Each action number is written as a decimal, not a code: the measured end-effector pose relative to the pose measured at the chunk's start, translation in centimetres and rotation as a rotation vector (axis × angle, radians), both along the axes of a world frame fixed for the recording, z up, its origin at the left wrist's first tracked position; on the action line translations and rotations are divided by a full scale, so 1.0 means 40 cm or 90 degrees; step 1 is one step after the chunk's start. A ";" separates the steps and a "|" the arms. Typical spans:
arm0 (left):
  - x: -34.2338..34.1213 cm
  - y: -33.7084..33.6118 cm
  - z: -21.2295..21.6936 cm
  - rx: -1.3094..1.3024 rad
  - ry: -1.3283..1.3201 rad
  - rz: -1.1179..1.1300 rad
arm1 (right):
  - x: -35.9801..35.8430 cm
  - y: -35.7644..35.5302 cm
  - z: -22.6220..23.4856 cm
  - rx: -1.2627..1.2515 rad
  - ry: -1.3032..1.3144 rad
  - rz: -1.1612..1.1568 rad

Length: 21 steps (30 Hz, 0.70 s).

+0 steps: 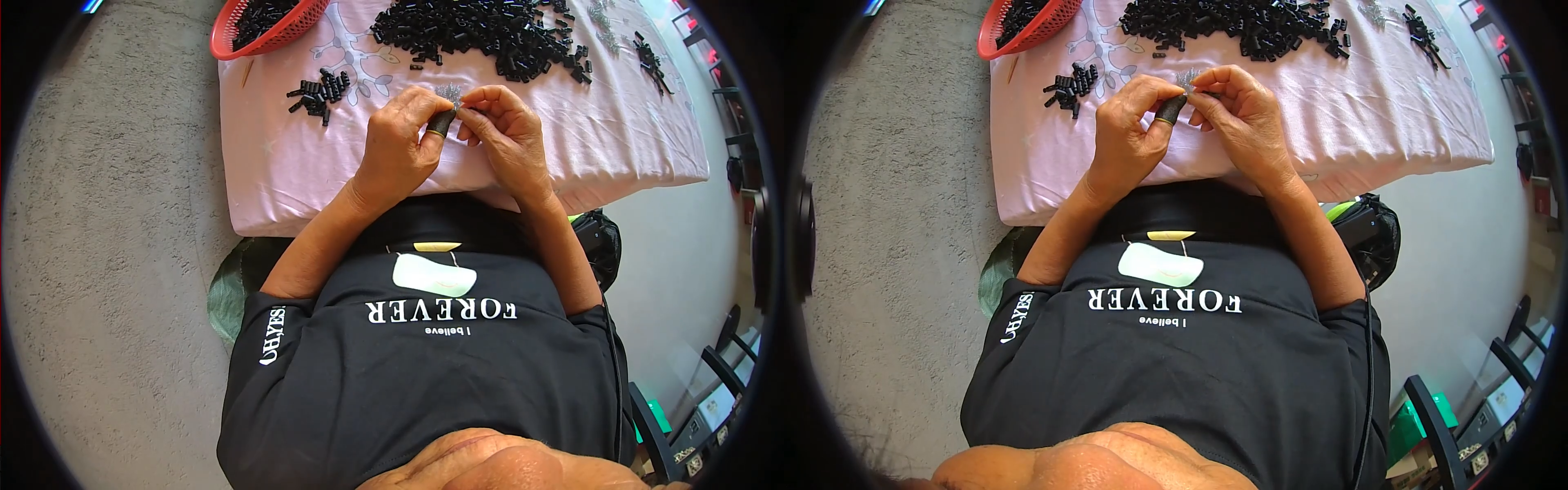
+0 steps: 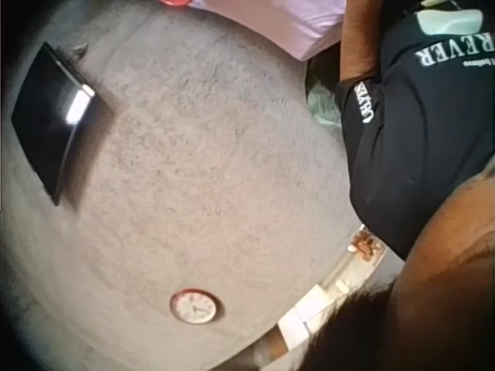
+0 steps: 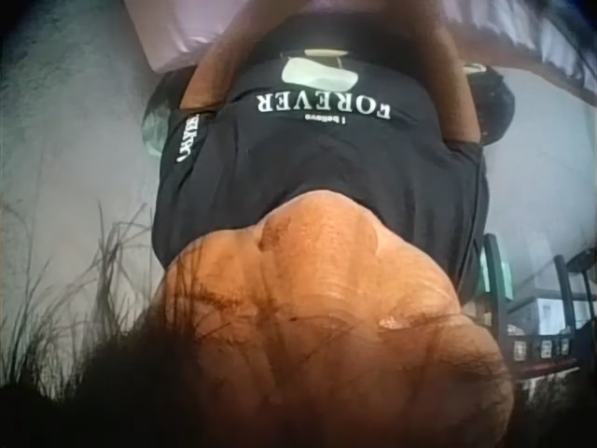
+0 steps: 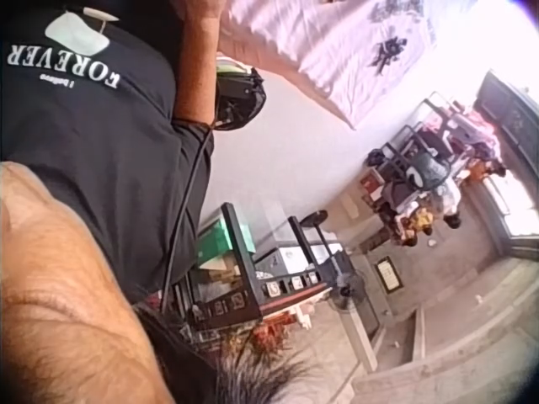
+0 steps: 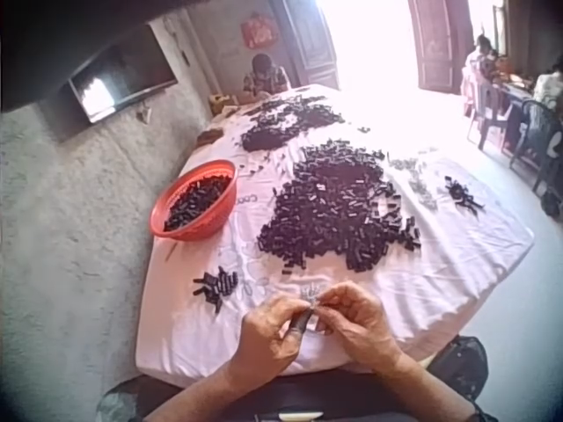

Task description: Manually assembling small black plastic components at a workshop table.

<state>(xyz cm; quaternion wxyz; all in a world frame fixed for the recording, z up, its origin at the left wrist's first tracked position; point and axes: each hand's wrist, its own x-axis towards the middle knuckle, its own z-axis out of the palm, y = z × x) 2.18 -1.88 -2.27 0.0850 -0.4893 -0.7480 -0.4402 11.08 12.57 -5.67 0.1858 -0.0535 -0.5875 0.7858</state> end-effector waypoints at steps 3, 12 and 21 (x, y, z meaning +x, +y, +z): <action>0.003 0.000 0.001 -0.012 0.006 -0.006 | 0.001 0.000 -0.005 -0.005 0.013 0.001; 0.011 -0.002 0.005 -0.093 -0.091 0.035 | 0.007 -0.018 0.011 -0.007 0.000 0.004; -0.038 -0.035 0.022 -0.158 -0.095 0.103 | -0.001 -0.035 -0.005 0.166 -0.013 -0.079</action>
